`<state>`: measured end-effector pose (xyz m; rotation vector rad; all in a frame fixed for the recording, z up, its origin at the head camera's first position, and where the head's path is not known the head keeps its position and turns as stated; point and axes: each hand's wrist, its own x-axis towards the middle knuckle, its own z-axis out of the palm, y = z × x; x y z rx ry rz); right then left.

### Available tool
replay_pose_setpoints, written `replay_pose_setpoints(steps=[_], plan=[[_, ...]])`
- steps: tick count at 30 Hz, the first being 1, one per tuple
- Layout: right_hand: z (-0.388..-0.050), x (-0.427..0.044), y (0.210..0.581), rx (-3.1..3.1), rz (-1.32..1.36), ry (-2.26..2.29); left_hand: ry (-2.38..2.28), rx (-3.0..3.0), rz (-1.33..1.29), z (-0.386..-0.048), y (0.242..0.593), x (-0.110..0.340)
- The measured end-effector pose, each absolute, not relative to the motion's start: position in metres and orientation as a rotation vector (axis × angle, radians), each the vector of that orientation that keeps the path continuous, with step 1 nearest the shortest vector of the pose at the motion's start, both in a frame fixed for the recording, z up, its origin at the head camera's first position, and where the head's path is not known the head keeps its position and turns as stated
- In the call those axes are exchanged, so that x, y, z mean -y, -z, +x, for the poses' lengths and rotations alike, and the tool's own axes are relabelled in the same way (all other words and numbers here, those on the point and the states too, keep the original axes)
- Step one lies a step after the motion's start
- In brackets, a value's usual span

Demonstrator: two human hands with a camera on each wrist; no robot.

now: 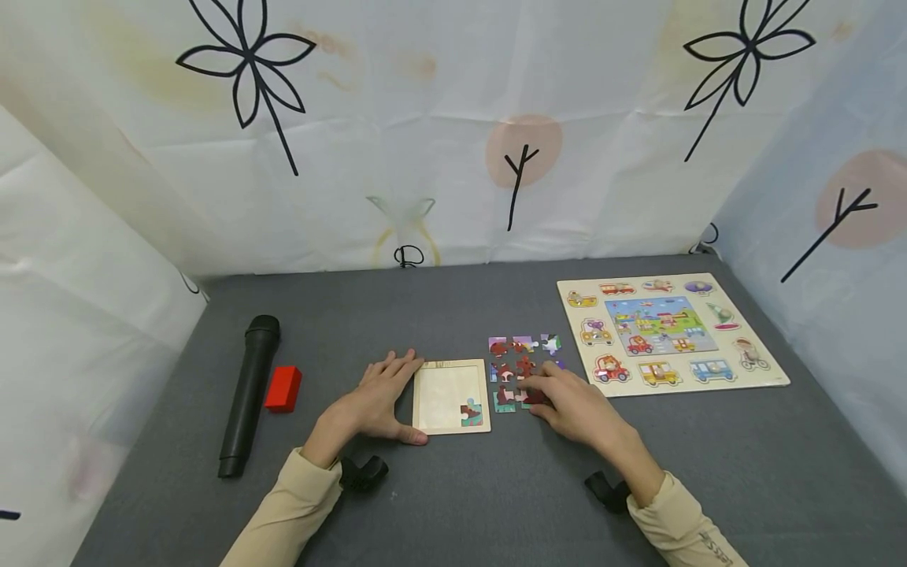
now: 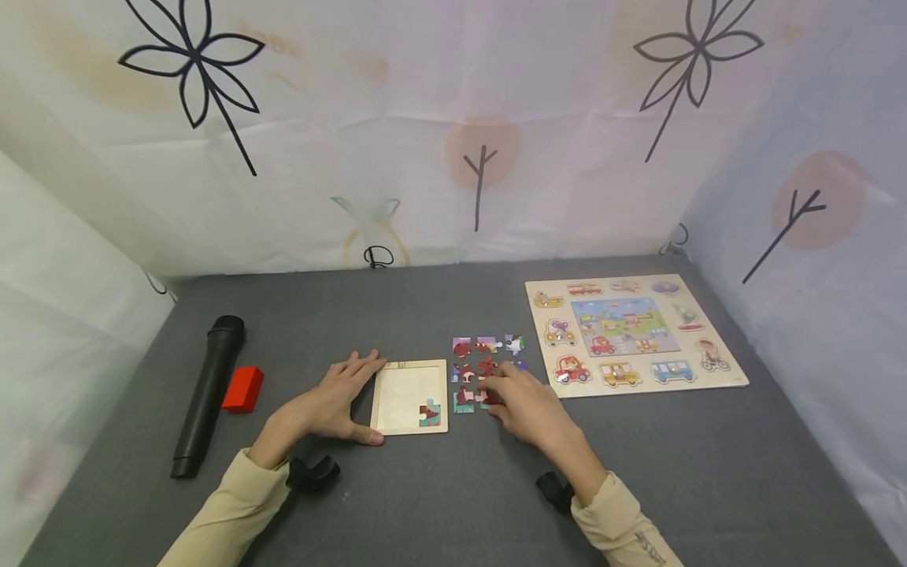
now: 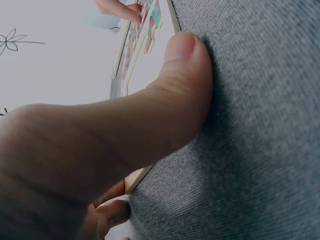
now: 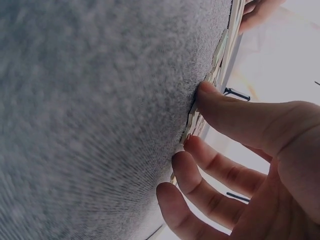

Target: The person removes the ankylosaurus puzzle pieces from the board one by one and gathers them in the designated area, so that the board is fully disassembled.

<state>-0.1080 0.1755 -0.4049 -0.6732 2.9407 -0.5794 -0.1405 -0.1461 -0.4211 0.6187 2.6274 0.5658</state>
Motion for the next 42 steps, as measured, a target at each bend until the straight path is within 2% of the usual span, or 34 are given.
replay_pose_setpoints(steps=[26, 42], plan=[[-0.108, -0.175, 0.401, -2.926, -0.704, 0.603, -0.559, -2.633, 0.606, -0.14, 0.42, 0.145], [-0.105, -0.143, 0.391, -2.869, -0.793, 0.646, -0.579, -2.629, 0.607, -0.138, 0.419, 0.145]])
